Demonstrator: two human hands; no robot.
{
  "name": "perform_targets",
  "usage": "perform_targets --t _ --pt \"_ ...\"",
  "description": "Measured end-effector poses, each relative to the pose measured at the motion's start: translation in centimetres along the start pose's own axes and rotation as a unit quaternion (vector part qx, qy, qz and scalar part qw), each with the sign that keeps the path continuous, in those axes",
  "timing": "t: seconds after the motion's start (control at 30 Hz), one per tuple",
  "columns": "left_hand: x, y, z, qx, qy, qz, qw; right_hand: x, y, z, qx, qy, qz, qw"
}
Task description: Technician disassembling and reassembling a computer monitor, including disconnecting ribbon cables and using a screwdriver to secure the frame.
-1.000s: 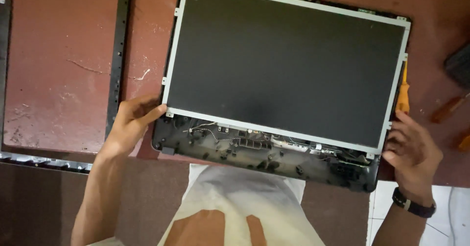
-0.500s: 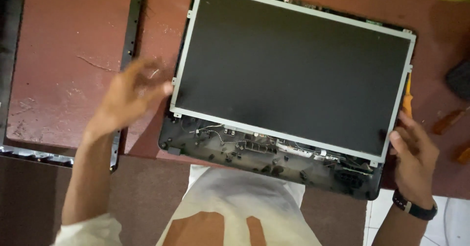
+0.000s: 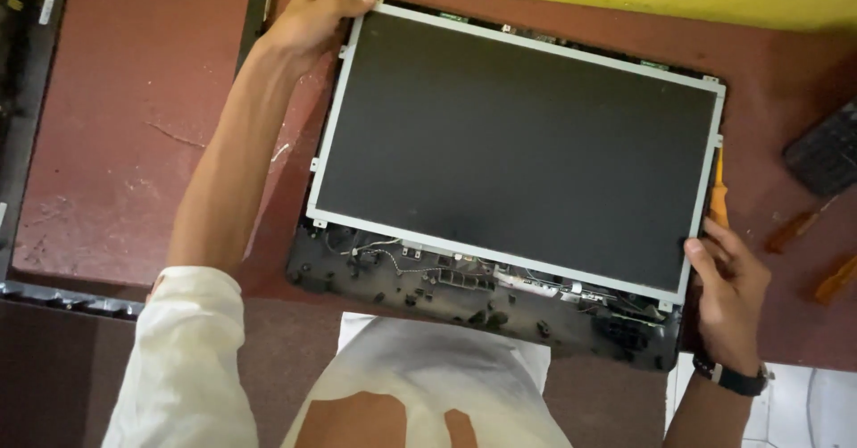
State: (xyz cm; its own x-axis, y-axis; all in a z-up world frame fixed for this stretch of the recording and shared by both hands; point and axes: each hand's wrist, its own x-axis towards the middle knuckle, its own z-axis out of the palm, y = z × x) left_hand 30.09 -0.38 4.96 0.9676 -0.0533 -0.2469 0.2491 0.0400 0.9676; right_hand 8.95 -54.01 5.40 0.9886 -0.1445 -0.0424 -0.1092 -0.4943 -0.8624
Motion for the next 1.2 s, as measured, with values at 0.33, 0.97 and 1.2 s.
perform_targets --t 0.33,0.97,1.2 --pt "1.1 -1.7 0.2 -0.031 0.099 -0.026 0.994 0.2 0.6 0.2 0.001 0.019 0.004 1.000" --pt "2.4 -4.6 -2.6 0.160 0.089 -0.037 0.982 0.6 1.8 0.2 0.017 0.042 0.054 0.998" --pt "3.7 -3.5 -5.0 0.525 0.043 0.031 0.849 1.0 2.0 -0.1 0.006 0.036 0.070 0.997"
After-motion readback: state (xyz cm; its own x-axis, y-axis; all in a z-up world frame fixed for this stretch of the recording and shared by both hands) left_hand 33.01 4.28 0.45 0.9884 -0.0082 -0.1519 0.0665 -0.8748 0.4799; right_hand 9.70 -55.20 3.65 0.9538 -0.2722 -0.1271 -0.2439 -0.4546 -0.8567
